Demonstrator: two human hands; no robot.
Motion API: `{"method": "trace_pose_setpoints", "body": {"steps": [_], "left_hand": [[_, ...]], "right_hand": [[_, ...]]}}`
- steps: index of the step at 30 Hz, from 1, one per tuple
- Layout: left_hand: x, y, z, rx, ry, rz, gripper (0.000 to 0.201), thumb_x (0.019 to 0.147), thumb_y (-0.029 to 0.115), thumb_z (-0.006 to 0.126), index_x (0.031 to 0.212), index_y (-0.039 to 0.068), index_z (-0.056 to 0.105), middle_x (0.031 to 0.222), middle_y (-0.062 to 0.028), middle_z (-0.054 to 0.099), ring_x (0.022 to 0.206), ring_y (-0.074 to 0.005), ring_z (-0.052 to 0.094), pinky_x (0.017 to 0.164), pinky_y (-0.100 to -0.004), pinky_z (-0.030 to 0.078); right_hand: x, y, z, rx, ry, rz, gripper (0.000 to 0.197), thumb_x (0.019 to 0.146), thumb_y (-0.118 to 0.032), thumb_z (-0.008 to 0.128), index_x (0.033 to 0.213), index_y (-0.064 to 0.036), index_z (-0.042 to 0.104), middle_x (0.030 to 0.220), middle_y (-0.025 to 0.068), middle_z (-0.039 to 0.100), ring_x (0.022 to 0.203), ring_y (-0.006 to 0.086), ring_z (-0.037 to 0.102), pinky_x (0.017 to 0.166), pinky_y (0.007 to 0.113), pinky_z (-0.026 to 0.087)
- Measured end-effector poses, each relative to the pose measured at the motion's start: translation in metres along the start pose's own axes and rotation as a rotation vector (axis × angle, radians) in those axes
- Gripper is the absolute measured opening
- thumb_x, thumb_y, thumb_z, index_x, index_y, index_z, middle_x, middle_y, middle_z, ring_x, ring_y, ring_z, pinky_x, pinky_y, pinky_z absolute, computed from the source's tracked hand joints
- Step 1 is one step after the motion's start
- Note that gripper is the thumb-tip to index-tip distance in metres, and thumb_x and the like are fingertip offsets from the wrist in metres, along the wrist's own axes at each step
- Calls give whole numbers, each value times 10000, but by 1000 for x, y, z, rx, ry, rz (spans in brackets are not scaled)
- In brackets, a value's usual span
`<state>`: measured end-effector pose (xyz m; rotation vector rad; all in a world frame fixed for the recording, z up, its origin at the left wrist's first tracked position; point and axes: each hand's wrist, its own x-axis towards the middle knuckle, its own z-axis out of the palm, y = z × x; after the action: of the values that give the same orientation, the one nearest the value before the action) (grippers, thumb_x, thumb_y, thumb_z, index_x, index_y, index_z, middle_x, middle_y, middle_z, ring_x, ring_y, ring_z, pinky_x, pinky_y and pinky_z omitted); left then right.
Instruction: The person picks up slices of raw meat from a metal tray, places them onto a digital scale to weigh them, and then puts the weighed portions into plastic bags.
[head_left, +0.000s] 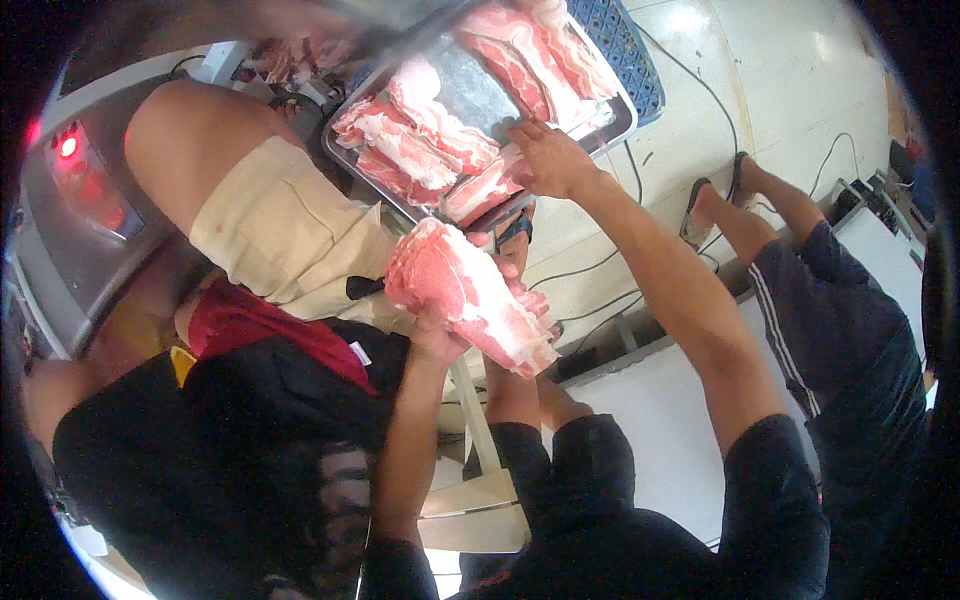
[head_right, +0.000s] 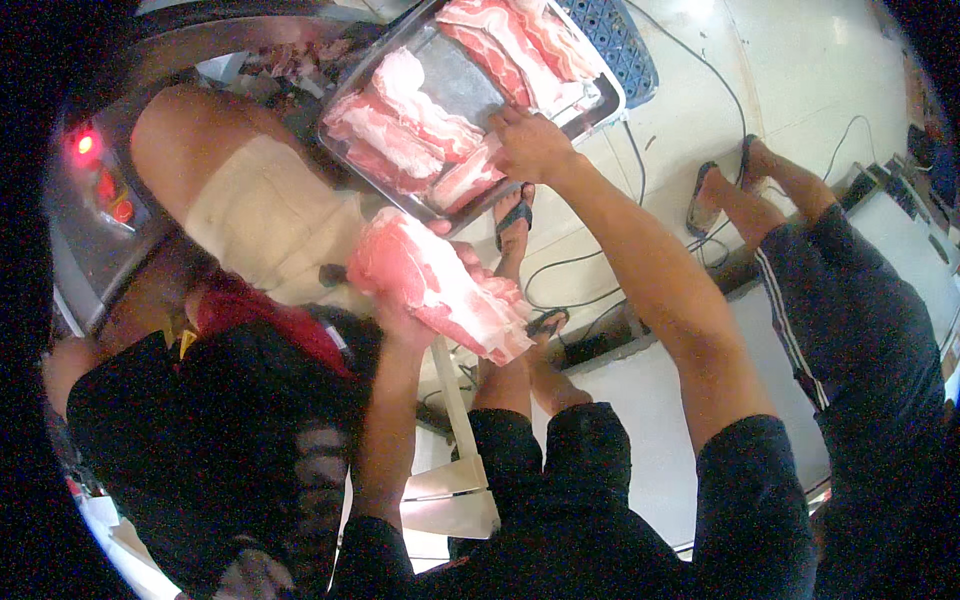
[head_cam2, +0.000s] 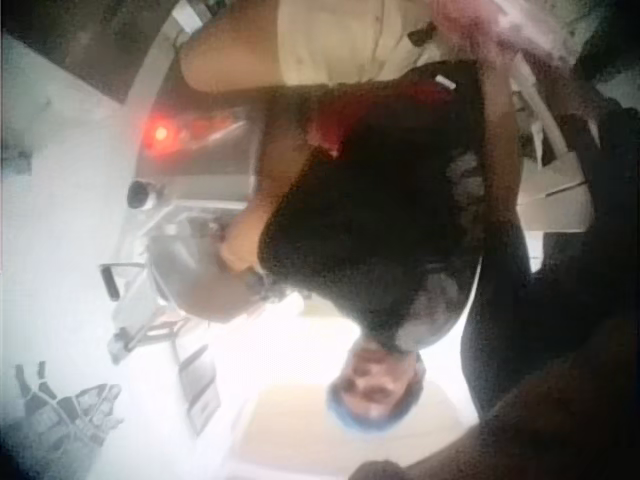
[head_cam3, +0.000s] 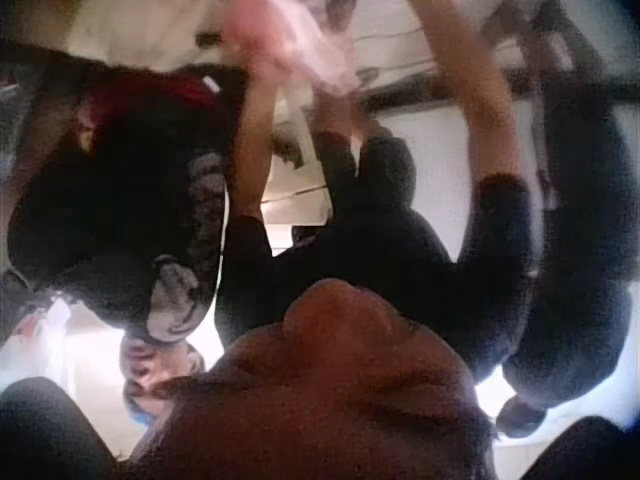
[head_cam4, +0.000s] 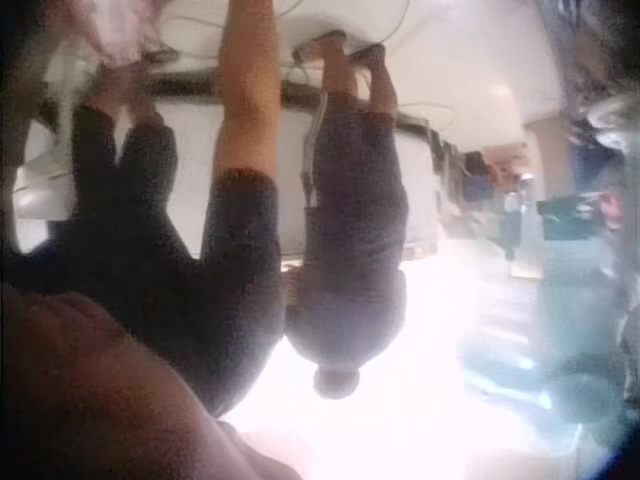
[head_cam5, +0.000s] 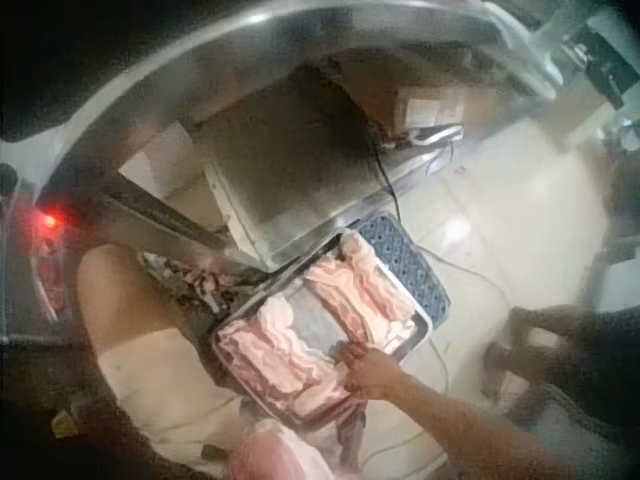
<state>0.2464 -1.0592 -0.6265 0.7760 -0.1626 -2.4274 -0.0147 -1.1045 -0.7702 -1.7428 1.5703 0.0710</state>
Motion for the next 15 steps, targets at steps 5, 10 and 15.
{"method": "trace_pose_setpoints", "body": {"steps": [5, 10, 15], "left_hand": [[-8, -8, -20, -25, 101, -28, 1092, 816, 584, 858, 1591, 48, 307, 1362, -227, 593, 1244, -364, 642, 1068, -541, 540], [-13, -17, -33, -10, 192, -2, 1054, 849, 502, 867, 1609, 60, 286, 1432, -213, 562, 1313, -344, 601, 1091, -526, 529], [-16, -21, -42, -87, 235, -8, 1023, 862, 511, 844, 1594, 29, 316, 1404, -211, 583, 1269, -343, 619, 1082, -499, 532]], "right_hand": [[11, -25, 16, -181, -150, 57, 755, 805, -335, 823, 1458, -80, 543, 1446, 151, 590, 1456, 332, 456, 1159, 544, 435], [29, -34, 0, -138, -361, 118, 868, 743, -349, 866, 1510, -132, 522, 1497, 154, 555, 1472, 348, 443, 1173, 619, 385], [28, -22, 20, -74, -324, 26, 866, 685, -357, 895, 1462, -132, 584, 1426, 151, 577, 1339, 363, 546, 1085, 521, 492]]}}
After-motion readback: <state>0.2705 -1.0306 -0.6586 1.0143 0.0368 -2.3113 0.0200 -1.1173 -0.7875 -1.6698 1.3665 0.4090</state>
